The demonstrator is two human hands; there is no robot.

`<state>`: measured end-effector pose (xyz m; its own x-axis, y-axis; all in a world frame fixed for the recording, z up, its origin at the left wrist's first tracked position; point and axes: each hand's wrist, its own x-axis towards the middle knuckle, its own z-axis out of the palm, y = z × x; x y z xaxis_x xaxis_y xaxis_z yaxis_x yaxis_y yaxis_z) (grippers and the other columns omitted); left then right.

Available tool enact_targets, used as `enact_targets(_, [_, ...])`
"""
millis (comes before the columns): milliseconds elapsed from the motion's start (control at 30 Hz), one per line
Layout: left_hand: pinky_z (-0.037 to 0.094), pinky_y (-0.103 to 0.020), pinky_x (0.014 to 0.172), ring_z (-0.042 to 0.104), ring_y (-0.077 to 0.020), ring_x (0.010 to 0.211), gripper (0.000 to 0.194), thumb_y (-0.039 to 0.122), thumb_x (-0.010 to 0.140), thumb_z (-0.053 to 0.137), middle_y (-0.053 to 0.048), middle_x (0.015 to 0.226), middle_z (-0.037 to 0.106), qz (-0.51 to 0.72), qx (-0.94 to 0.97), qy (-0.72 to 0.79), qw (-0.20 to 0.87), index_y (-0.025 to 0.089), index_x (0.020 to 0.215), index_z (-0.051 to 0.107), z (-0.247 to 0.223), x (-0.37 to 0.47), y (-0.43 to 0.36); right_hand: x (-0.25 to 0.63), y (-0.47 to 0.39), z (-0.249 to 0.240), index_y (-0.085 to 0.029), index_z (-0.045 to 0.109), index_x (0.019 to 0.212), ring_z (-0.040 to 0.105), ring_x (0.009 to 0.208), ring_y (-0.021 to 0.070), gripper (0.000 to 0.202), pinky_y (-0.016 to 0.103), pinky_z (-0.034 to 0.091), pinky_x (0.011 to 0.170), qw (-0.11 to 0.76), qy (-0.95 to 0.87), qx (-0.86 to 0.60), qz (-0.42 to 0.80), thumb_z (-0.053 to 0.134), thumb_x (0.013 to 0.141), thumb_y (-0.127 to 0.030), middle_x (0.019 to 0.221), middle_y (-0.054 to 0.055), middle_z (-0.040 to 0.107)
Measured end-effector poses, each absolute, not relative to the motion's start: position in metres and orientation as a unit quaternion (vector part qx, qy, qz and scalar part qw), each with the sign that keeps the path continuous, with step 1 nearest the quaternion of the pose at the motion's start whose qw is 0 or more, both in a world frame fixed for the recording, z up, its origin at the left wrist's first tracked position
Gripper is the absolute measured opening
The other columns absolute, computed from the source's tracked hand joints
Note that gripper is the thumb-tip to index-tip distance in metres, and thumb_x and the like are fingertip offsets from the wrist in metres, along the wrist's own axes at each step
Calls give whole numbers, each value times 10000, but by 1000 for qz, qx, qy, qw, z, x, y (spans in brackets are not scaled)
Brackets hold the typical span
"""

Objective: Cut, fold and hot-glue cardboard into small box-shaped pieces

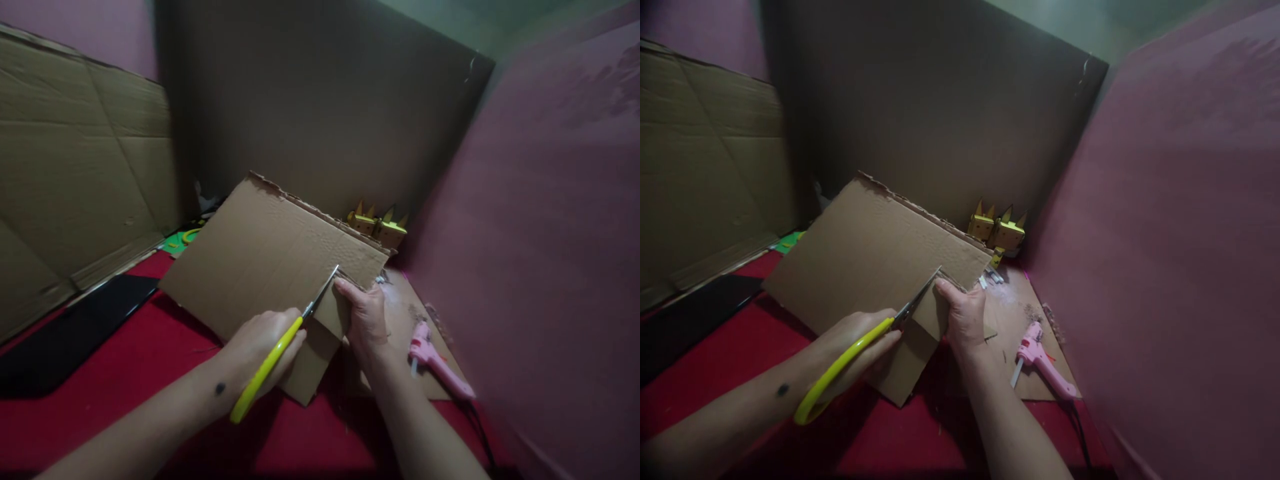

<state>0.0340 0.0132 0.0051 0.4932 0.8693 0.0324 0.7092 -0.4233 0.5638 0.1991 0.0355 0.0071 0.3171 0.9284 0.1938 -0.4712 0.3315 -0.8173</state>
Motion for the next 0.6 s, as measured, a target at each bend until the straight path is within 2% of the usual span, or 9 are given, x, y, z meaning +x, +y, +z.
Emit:
enact_targets(167, [343, -280, 530, 491, -164, 525, 278, 446, 880, 272, -3, 591, 510, 161, 812, 503, 251, 235, 724, 362, 4, 39, 8, 198, 35, 9, -159, 688, 1013, 709, 727, 209, 455, 343, 560, 762, 738, -336, -337, 478, 765, 566, -127, 732, 14, 745])
enact_targets(300, [345, -270, 512, 458, -156, 528, 291, 478, 867, 279, 10, 585, 480, 202, 804, 490, 271, 241, 707, 334, 4, 41, 7, 199, 37, 6, -163, 688, 1019, 704, 728, 200, 462, 341, 560, 764, 739, -335, -332, 482, 764, 564, -131, 807, 27, 761])
enact_targets(433, [335, -253, 474, 466, -145, 482, 286, 467, 879, 324, 24, 537, 492, 215, 795, 472, 315, 241, 707, 353, 3, 38, 7, 198, 38, 4, -160, 679, 1048, 700, 725, 197, 482, 352, 561, 775, 737, -339, -328, 483, 753, 573, -129, 848, 37, 763])
enact_targets(600, [275, -229, 394, 394, -106, 365, 253, 427, 854, 440, 65, 462, 450, 238, 772, 454, 377, 235, 697, 394, 4, 34, 6, 196, 37, 4, -163, 659, 1095, 696, 717, 204, 527, 358, 571, 733, 738, -348, -318, 483, 742, 576, -123, 872, 44, 761])
